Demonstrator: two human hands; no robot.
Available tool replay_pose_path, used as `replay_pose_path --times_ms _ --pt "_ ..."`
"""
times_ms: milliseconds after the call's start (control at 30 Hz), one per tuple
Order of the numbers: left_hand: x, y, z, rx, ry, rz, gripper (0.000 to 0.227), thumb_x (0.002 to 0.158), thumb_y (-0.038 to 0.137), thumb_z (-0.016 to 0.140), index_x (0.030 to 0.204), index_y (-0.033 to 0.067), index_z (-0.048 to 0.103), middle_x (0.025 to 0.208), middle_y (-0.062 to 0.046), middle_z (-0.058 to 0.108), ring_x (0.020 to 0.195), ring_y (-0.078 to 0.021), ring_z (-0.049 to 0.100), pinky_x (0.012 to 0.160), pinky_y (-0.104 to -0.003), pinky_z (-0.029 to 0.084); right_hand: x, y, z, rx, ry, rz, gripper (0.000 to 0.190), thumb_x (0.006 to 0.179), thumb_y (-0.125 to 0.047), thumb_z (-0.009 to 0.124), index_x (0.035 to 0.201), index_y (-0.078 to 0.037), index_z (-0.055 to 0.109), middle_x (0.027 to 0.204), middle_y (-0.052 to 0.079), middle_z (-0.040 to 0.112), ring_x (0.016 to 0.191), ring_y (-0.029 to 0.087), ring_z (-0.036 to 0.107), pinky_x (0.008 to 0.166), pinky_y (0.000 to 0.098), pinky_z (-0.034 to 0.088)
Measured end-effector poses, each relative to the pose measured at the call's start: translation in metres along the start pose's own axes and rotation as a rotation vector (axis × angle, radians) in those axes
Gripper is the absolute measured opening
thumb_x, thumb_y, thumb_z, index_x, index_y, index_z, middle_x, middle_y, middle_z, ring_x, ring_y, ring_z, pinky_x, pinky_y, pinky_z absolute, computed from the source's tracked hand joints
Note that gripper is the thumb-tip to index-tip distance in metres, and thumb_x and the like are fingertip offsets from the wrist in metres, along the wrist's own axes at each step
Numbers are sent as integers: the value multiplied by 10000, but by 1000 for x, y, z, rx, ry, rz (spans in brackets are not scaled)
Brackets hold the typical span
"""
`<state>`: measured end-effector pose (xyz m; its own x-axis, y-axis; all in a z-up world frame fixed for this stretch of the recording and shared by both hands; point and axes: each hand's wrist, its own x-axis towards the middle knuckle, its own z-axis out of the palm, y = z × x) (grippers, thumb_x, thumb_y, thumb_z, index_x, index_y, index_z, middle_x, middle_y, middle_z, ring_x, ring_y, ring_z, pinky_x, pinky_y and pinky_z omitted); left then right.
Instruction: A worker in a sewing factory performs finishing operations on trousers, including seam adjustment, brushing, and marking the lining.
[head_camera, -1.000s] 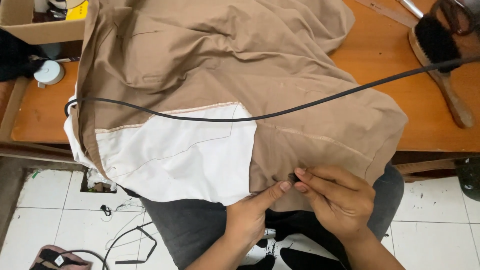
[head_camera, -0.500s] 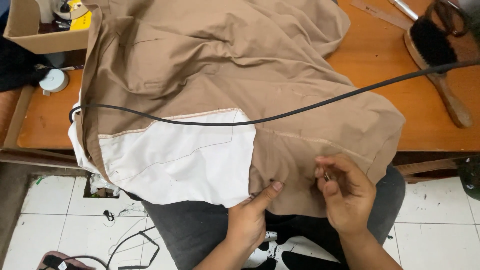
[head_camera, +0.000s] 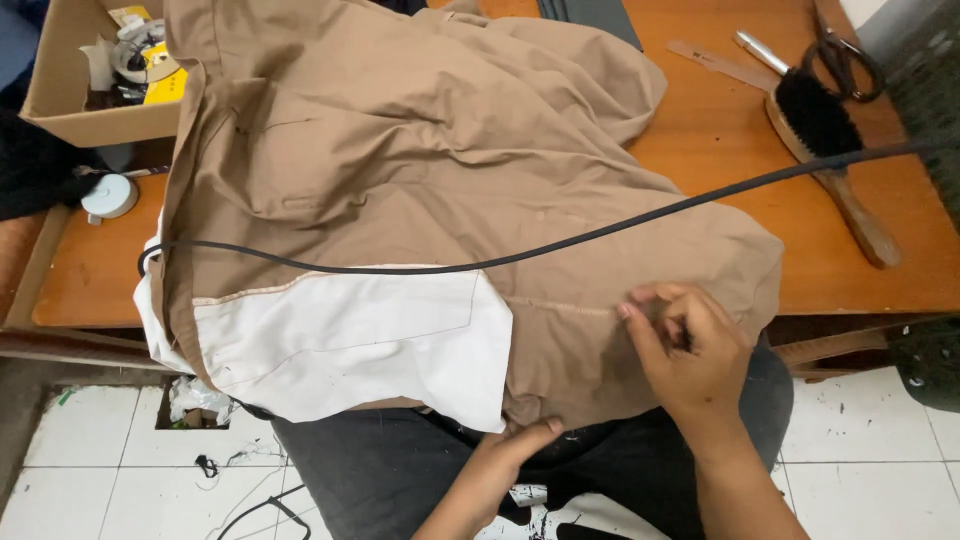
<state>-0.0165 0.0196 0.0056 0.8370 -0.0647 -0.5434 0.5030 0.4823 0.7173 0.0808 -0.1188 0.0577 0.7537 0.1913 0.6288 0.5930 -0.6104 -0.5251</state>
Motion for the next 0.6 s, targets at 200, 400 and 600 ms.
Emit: replay_pose_path --times_ms 200,400,600 --pt "-42 28 16 1017 -14 42 318 742 486 581 622 205 670 525 101 599 528 -6 591 514 -180 436 26 27 17 -60 -587 -289 135 627 18 478 586 -109 501 1109 -71 603 1140 257 475 790 401 382" --pt "-48 75 16 889 158 1378 202 815 202 507 746 34 595 702 -60 643 587 -184 603 569 -296 467 18 24 14 75 -204 -538 206 817 -22 499 643 -67 601 827 26 661 868 234 625 677 347 471" --pt "17 88 -21 1488 240 1344 468 768 352 558 1147 83 513 1134 -31 544 1160 -266 429 980 -483 238 8 21 4 67 -89 -482 177 763 21 581 596 -15 538 737 76 625 781 252 630 676 337 492"
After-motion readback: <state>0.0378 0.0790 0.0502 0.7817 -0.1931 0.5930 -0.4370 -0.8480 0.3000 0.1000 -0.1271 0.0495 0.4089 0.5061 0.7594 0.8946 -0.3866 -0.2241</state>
